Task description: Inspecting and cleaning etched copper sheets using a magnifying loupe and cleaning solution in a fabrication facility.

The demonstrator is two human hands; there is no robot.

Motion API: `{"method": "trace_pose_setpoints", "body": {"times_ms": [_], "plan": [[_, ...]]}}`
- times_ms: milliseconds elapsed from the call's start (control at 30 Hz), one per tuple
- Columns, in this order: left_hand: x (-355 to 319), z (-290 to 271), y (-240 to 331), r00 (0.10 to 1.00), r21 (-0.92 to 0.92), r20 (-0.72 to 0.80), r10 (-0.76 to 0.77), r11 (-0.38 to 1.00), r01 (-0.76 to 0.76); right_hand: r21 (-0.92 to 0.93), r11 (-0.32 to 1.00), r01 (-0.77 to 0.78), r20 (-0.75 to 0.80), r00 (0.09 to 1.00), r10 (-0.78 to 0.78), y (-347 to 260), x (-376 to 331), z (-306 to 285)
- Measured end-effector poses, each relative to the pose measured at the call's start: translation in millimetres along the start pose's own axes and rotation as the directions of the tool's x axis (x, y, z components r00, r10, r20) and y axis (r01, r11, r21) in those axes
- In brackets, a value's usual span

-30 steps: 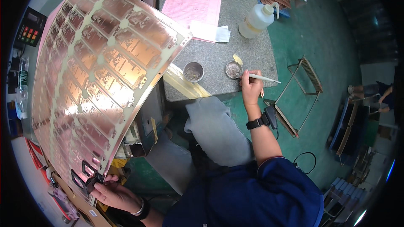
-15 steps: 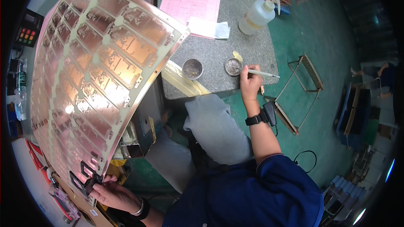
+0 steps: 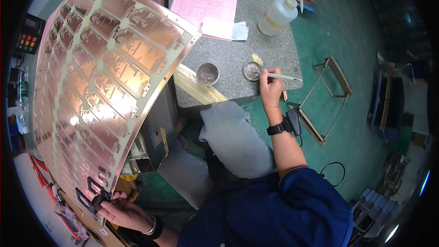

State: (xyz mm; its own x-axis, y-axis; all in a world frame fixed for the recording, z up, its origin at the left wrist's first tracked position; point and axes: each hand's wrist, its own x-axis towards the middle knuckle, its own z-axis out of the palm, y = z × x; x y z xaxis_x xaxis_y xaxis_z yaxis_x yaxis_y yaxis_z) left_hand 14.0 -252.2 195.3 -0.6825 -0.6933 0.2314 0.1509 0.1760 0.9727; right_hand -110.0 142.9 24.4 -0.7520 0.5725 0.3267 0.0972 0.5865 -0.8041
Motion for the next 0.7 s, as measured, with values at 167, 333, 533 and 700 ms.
{"method": "trace_pose_setpoints", "body": {"times_ms": [167, 333, 533, 700], "plan": [[0.0, 1.9, 1.6, 1.000, -0.018, -0.002, -0.007, 1.000, 0.007, -0.020, 0.999, 0.025, 0.001, 1.000, -0.025, -1.9, 1.2, -0.4], [0.1, 0.6, 0.8, 1.000, -0.042, 0.007, -0.014, 0.999, 0.014, -0.010, 1.000, 0.026, 0.002, 1.000, -0.026, -1.7, 1.1, 0.0], [0.6, 0.1, 0.8, 1.000, -0.040, -0.002, -0.022, 0.999, 0.022, -0.027, 0.999, 0.022, 0.003, 1.000, -0.022, -1.9, 1.0, 0.4], [0.1, 4.9, 2.6, 0.999, -0.033, -0.035, -0.019, 0.999, 0.018, -0.029, 1.000, 0.013, 0.002, 1.000, -0.013, -1.1, 1.6, 0.6]]}}
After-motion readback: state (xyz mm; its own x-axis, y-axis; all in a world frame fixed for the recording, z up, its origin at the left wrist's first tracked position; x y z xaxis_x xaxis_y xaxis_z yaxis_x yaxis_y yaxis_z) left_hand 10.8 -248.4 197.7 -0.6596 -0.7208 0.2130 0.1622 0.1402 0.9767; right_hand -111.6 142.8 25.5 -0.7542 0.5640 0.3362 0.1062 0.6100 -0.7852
